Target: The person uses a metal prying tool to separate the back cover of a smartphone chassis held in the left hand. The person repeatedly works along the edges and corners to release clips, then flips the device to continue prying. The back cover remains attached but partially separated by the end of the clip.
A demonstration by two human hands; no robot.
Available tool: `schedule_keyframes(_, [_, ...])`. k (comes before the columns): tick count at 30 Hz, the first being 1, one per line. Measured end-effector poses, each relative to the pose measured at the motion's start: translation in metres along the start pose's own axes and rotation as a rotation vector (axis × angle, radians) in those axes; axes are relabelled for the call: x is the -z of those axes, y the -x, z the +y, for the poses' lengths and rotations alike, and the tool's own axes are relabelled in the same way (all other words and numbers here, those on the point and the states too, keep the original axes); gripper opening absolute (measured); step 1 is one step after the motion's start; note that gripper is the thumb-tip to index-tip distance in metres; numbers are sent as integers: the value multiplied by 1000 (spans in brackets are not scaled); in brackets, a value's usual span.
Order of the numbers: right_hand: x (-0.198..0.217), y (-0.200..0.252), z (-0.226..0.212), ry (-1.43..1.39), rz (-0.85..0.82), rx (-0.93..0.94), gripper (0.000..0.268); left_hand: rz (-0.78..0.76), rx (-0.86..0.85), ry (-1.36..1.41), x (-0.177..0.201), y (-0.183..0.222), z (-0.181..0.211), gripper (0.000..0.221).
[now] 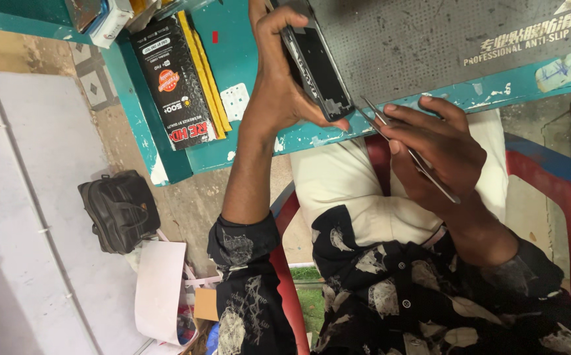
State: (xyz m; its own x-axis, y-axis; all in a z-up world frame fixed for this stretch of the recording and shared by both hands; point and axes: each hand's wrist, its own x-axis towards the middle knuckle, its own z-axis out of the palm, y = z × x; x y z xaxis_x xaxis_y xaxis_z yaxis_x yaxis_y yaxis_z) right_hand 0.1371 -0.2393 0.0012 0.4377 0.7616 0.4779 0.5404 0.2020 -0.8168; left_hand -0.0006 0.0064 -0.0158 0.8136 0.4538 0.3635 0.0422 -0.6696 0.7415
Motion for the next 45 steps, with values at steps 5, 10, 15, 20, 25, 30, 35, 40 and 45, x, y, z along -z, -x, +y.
schedule_keyframes(5, [6,-10,-7,64,-71,-9,16,-34,53,49,-2,1,-5,145])
schedule_keyframes(10, [1,-28,-4,99,-117,39,16,-24,19,52,-2,-2,-3,146])
schedule_keyframes(15, [-9,-47,5,114,-101,92,17,-18,24,47,1,-6,4,148])
schedule_keyframes(20, [-16,-67,15,76,-135,73,19,-28,89,91,1,-6,9,153])
schedule_keyframes(25, [-28,-90,23,69,-91,125,22,-54,262,186,0,-4,12,167])
schedule_keyframes(30, [-45,-112,27,31,4,111,22,-22,126,110,2,-5,10,175])
schedule_keyframes(35, [-55,-125,32,-31,56,127,11,-24,137,114,1,-4,9,180])
schedule_keyframes(40, [-59,-132,42,-178,-13,-93,10,-35,128,138,2,-5,10,181])
schedule_keyframes(45, [-65,-129,51,-418,18,-147,11,-31,91,27,4,-8,9,182])
